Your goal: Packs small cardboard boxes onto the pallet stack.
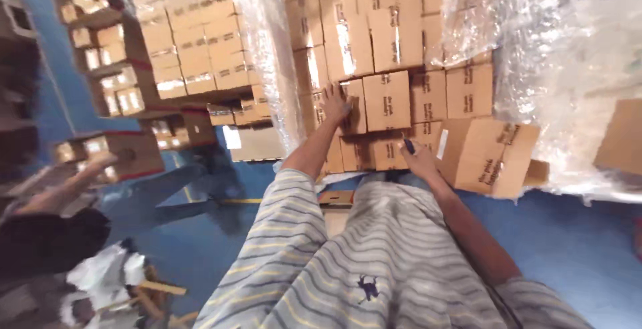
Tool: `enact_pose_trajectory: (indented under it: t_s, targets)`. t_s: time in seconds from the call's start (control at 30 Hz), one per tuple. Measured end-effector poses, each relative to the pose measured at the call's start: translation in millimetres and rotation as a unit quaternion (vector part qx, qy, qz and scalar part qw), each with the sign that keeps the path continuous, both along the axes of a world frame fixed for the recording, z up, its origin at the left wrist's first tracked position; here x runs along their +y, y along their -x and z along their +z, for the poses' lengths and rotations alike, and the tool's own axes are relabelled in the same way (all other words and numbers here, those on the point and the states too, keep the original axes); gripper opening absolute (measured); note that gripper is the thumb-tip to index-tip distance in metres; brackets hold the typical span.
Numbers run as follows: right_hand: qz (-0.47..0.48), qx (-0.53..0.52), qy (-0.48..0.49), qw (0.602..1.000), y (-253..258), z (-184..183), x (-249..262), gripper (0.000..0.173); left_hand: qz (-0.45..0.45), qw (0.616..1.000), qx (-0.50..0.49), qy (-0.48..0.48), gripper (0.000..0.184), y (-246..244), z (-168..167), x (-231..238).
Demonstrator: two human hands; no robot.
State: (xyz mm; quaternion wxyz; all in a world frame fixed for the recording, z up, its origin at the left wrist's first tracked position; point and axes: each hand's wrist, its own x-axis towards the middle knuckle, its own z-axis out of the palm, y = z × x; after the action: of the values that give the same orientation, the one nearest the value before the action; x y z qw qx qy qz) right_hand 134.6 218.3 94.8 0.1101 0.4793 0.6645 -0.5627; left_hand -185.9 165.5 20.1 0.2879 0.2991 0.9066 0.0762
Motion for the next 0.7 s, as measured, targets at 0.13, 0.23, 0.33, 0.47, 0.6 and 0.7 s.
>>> enact_pose_trajectory:
  t_s: [0.13, 0.23, 0.33, 0.47, 0.6, 0.7]
  targets:
    - [-0.023, -0.047, 0.086, 0.995, 69.1, -56.1, -29.4, 0.052, -0.021, 0.999, 0.021, 0.013, 0.098, 17.8, -1.6, -23.6]
    - [-0.029, -0.041, 0.05, 0.997, 104.9, -81.6, -59.9, 0.055, -0.002, 0.999, 0.021, -0.026, 0.089, 23.4, -10.1, -28.9]
    - [-0.114, -0.032, 0.068, 0.991, 131.5, -95.5, -75.9, 0.049, 0.025, 0.996, -0.034, -0.084, 0.073, 29.9, -7.8, -36.1]
    - [-0.319, 0.022, 0.195, 0.927, 161.1, -104.2, -75.5, 0.034, 0.067, 0.986, -0.11, -0.11, 0.074, 37.1, -4.9, -46.1]
    - [-0.338, -0.022, 0.185, 0.922, 166.4, -79.8, -85.3, 0.031, 0.088, 0.985, -0.086, -0.119, 0.07, 9.5, 17.0, -70.4]
    - [-0.306, -0.029, 0.186, 0.933, 142.2, -48.6, -103.0, 0.035, 0.106, 0.988, -0.089, -0.072, 0.071, -15.5, 49.9, -97.4]
